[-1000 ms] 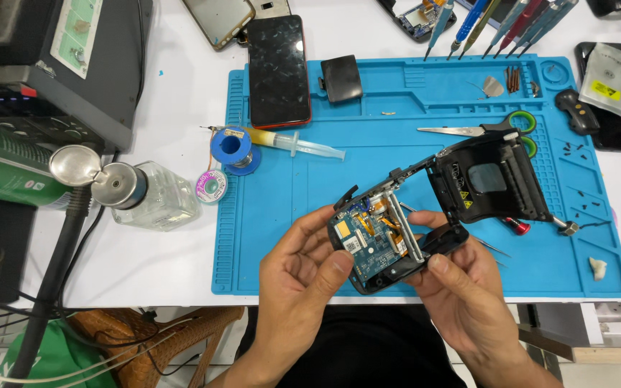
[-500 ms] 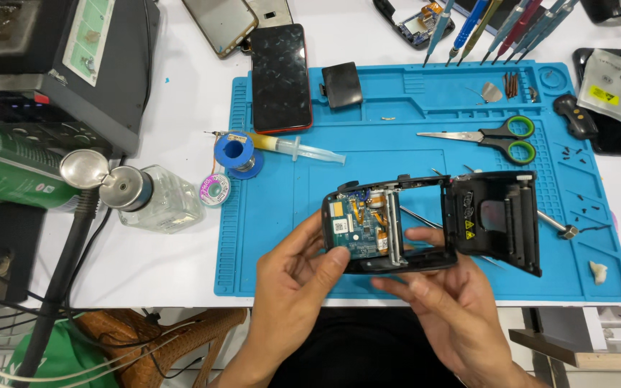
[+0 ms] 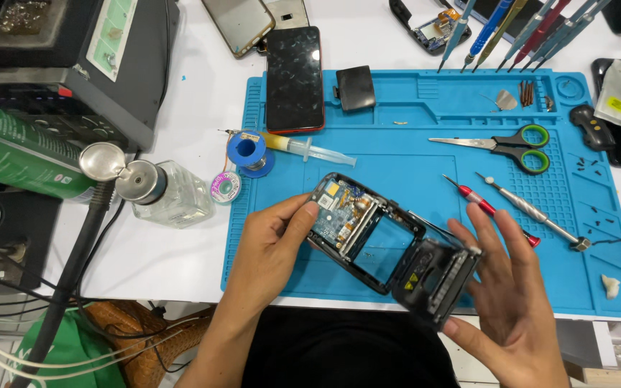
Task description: The person disassembles a black electronic device, likely a camera, on a blue work mat. They remove the back cover, disconnect a ribbon cable, and use a screwdriver to remove screws from the device's casing.
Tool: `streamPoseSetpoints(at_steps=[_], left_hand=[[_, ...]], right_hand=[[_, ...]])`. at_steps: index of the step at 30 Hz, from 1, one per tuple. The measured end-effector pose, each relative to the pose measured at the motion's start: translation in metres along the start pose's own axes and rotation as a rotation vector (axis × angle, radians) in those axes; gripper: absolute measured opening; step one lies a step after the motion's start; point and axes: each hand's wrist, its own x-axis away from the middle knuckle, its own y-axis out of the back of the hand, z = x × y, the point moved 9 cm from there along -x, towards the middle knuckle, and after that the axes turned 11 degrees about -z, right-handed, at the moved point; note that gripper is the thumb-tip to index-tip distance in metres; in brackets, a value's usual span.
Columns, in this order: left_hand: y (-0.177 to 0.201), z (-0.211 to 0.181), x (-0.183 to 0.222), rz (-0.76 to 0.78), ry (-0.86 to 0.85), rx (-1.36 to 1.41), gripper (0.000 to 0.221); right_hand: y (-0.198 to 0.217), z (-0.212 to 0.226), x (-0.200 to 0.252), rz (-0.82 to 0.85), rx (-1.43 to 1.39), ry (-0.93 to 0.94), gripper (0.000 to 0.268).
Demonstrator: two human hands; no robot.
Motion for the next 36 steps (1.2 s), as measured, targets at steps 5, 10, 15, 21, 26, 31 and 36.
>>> streamPoseSetpoints(at_steps=[5, 10, 15, 21, 26, 31, 36], left_hand=[[-0.006, 0.005, -0.004, 0.045, -0.032, -0.166, 0.034], [-0.014, 0.005, -0.005, 0.047, -0.042, -0.267, 0.034], [-0.021, -0.002, -0.007, 0.064, -0.042, -0.349, 0.032], [-0.020, -0.007, -0.009, -0.060, -0.279, -0.497, 0.033], [-0.019, -0.010, -0.006, -0.082, -0.327, -0.509, 0.036], [-0.017, -0.010, -0.009, -0.101, -0.256, -0.568, 0.041], [-0.035, -0.074, -0.009, -0.073, -0.570, -0.705, 0.034]], right_hand=[[0.015, 0.019, -0.005, -0.019, 0.128, 0.046, 0.085], [0.023, 0.034, -0.008, -0.130, 0.335, 0.038, 0.064], [0.035, 0.031, -0.009, -0.170, 0.597, -0.139, 0.045], [0.036, 0.053, -0.016, -0.032, 0.862, -0.012, 0.042], [0.029, 0.056, -0.017, 0.102, 0.791, 0.269, 0.041], [0.025, 0.064, -0.012, 0.160, 0.716, 0.376, 0.038], [0.035, 0.069, -0.012, 0.114, 0.739, 0.388, 0.038]])
